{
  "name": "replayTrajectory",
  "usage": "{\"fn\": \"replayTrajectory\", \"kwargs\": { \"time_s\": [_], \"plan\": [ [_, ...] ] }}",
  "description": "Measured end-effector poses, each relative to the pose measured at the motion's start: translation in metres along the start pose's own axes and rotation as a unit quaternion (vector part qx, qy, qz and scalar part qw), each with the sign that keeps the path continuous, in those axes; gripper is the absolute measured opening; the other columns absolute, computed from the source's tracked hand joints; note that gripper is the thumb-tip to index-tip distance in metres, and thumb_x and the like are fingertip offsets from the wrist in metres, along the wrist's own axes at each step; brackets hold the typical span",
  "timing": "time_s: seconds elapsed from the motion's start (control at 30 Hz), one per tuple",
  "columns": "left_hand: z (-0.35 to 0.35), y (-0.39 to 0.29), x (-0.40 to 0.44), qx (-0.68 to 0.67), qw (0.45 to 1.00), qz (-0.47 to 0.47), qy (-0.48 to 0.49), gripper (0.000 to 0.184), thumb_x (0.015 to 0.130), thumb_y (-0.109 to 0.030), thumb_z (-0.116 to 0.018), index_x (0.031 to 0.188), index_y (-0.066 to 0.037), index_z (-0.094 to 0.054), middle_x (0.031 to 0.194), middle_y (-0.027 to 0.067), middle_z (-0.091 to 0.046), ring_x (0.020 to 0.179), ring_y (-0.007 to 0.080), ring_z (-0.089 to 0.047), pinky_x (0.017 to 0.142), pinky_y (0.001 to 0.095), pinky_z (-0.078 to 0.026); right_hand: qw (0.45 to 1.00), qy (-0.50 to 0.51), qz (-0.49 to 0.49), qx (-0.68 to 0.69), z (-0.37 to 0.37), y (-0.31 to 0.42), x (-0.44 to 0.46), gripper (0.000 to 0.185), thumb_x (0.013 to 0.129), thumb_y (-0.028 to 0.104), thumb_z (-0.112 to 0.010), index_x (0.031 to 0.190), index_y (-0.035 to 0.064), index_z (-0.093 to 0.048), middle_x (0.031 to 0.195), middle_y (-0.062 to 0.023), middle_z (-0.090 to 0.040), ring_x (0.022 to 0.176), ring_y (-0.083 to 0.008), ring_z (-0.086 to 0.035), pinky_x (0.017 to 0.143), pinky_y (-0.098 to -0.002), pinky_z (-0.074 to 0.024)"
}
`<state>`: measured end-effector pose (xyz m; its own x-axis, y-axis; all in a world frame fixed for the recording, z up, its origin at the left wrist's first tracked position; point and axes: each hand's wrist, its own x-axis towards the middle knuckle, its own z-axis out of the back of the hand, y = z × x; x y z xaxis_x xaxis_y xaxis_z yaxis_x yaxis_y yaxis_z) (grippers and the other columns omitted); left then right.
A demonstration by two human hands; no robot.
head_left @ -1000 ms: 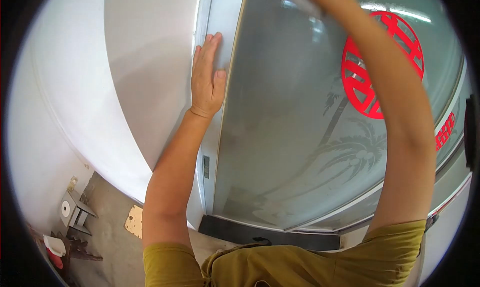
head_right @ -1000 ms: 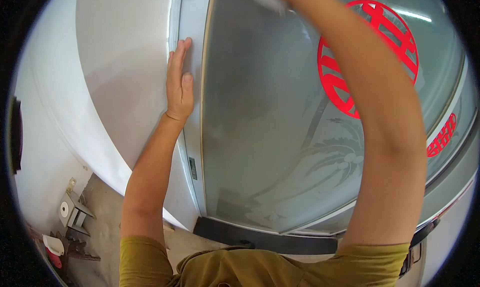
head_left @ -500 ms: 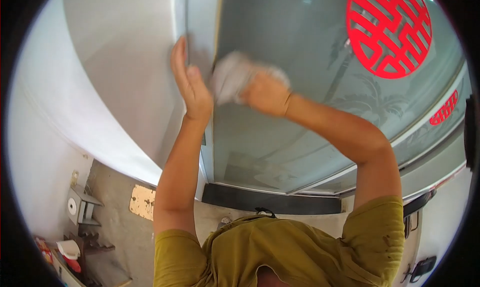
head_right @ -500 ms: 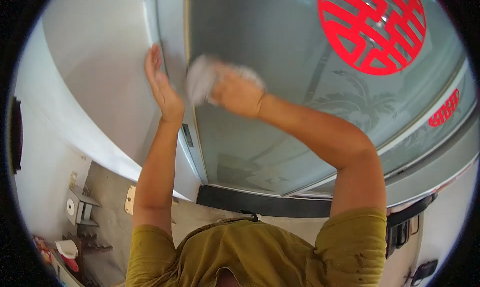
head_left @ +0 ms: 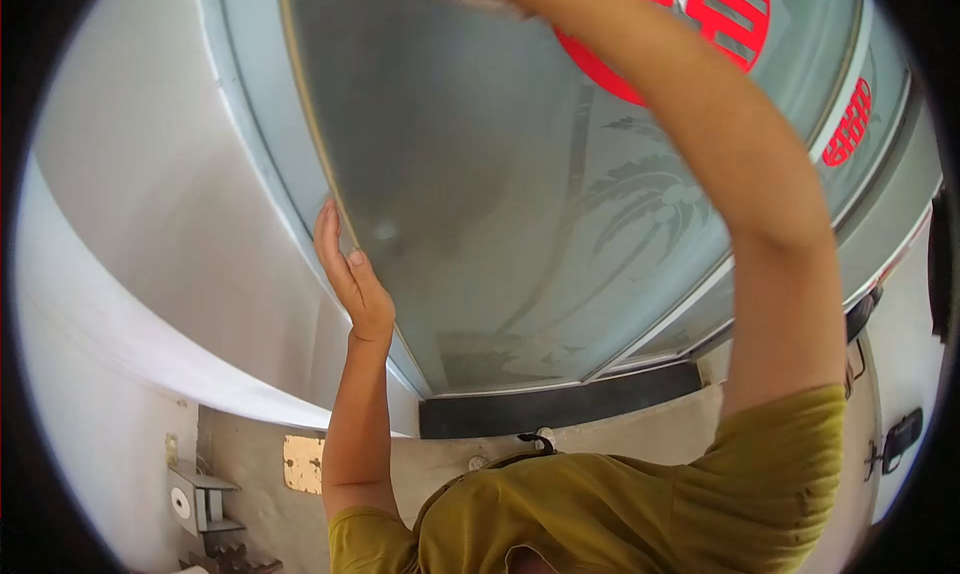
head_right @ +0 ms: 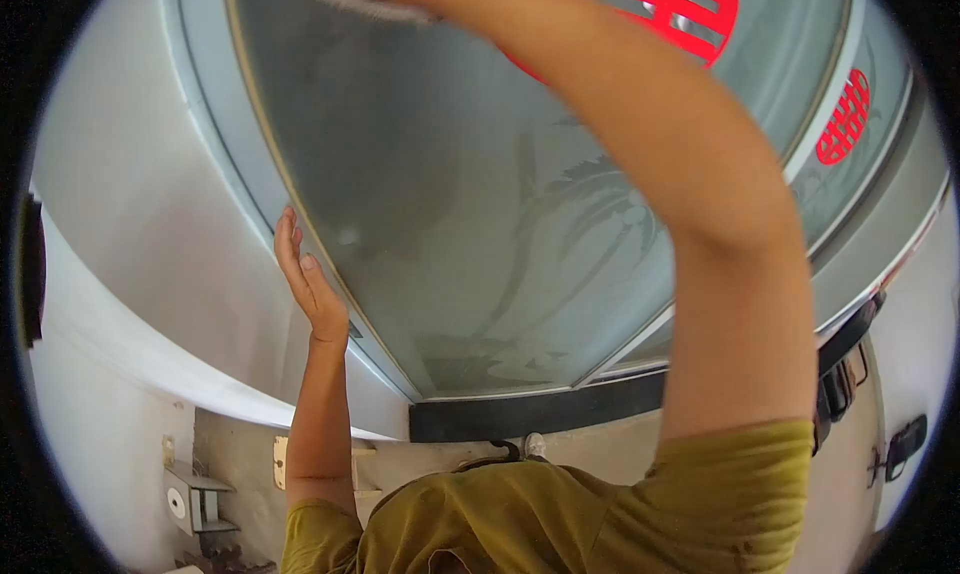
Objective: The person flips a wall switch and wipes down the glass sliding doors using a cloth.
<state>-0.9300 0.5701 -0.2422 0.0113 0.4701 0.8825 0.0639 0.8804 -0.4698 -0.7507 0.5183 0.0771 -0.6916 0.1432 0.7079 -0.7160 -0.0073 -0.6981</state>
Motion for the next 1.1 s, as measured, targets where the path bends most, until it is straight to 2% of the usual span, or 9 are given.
{"fn": "replayTrajectory", "kwargs": {
  "time_s": [0.13,0.3,0.5,0.67,0.77,0.83,0.93,1.0,1.1],
  "plan": [
    [0.005,0.001,-0.013,-0.013,0.999,-0.019,0.029,0.048,0.099,-0.022,-0.032,0.14,0.003,-0.035,0.143,0.0194,-0.039,0.133,0.0317,-0.035,0.109,0.0421,-0.029,0.996,0.075,0.008,-0.039,0.004,0.051,-0.082,0.023,0.083,0.02,-0.055,0.101,0.0089,-0.064,0.109,-0.0111,-0.059,0.109,-0.0267,-0.054,0.105,-0.0457,-0.0337],
    [0.039,0.013,-0.058,0.015,0.991,0.11,0.075,0.045,0.098,-0.019,-0.036,0.137,0.003,-0.039,0.14,0.0177,-0.042,0.129,0.0307,-0.04,0.107,0.0406,-0.03,0.969,0.237,0.06,0.043,0.058,0.065,-0.209,0.016,0.076,0.018,-0.059,0.091,0.0143,-0.063,0.105,-0.0058,-0.061,0.11,-0.0199,-0.055,0.113,-0.0485,-0.028],
    [0.079,0.011,-0.143,0.06,0.969,0.169,0.171,0.041,0.095,-0.01,-0.04,0.134,0.003,-0.043,0.136,0.0175,-0.046,0.123,0.0296,-0.044,0.102,0.0402,-0.034,0.961,0.219,-0.113,-0.124,0.154,-0.009,-0.316,0.025,0.071,0.013,-0.063,0.096,0.0086,-0.061,0.11,-0.0163,-0.058,0.114,-0.0341,-0.052,0.109,-0.0534,-0.0308],
    [0.108,0.013,-0.197,0.055,0.943,0.269,0.19,0.04,0.096,-0.012,-0.042,0.135,0.001,-0.042,0.137,0.0169,-0.046,0.124,0.0288,-0.044,0.101,0.0399,-0.036,0.83,0.109,-0.497,-0.23,0.201,-0.064,-0.387,0.039,0.086,0.014,-0.057,0.123,-0.0004,-0.053,0.119,-0.0246,-0.053,0.111,-0.0432,-0.048,0.096,-0.0467,-0.0374],
    [0.11,0.016,-0.207,0.048,0.931,0.316,0.179,0.041,0.098,-0.016,-0.044,0.135,0.0,-0.042,0.137,0.0164,-0.047,0.125,0.028,-0.045,0.101,0.0396,-0.036,0.892,-0.048,-0.413,-0.179,0.17,-0.044,-0.346,0.051,0.084,0.013,-0.057,0.133,0.0016,-0.047,0.12,-0.0242,-0.053,0.113,-0.0422,-0.047,0.096,-0.0475,-0.036],
    [0.099,0.014,-0.204,0.048,0.934,0.306,0.18,0.041,0.099,-0.018,-0.043,0.135,0.0,-0.042,0.136,0.0161,-0.048,0.125,0.0275,-0.045,0.101,0.0396,-0.036,0.929,0.043,-0.326,-0.169,0.152,-0.02,-0.332,0.057,0.081,0.014,-0.06,0.135,0.0046,-0.046,0.121,-0.0217,-0.053,0.115,-0.0391,-0.047,0.098,-0.0505,-0.0333],
    [0.072,0.009,-0.196,0.032,0.942,0.276,0.19,0.041,0.099,-0.019,-0.043,0.135,0.0,-0.042,0.135,0.016,-0.049,0.123,0.0272,-0.047,0.101,0.0392,-0.036,0.916,0.179,-0.346,-0.1,0.151,0.004,-0.316,0.055,0.077,0.016,-0.062,0.13,0.0071,-0.052,0.128,-0.0174,-0.053,0.119,-0.0367,-0.047,0.106,-0.0547,-0.0274],
    [0.056,0.004,-0.193,0.018,0.946,0.263,0.187,0.041,0.098,-0.015,-0.044,0.136,0.001,-0.041,0.134,0.0164,-0.051,0.122,0.0271,-0.048,0.1,0.0385,-0.037,0.951,0.231,-0.205,0.004,0.158,-0.028,-0.332,0.047,0.076,0.02,-0.063,0.122,0.0102,-0.058,0.128,-0.0151,-0.054,0.122,-0.035,-0.046,0.11,-0.0575,-0.0239],
    [0.042,0.006,-0.209,0.014,0.946,0.275,0.169,0.042,0.097,-0.011,-0.044,0.137,0.0,-0.04,0.133,0.0167,-0.051,0.121,0.0266,-0.048,0.1,0.0378,-0.037,0.955,0.228,-0.113,-0.153,0.184,-0.069,-0.311,0.039,0.077,0.021,-0.063,0.114,0.011,-0.062,0.127,-0.0142,-0.055,0.124,-0.0342,-0.046,0.112,-0.0588,-0.021]
  ]
}}
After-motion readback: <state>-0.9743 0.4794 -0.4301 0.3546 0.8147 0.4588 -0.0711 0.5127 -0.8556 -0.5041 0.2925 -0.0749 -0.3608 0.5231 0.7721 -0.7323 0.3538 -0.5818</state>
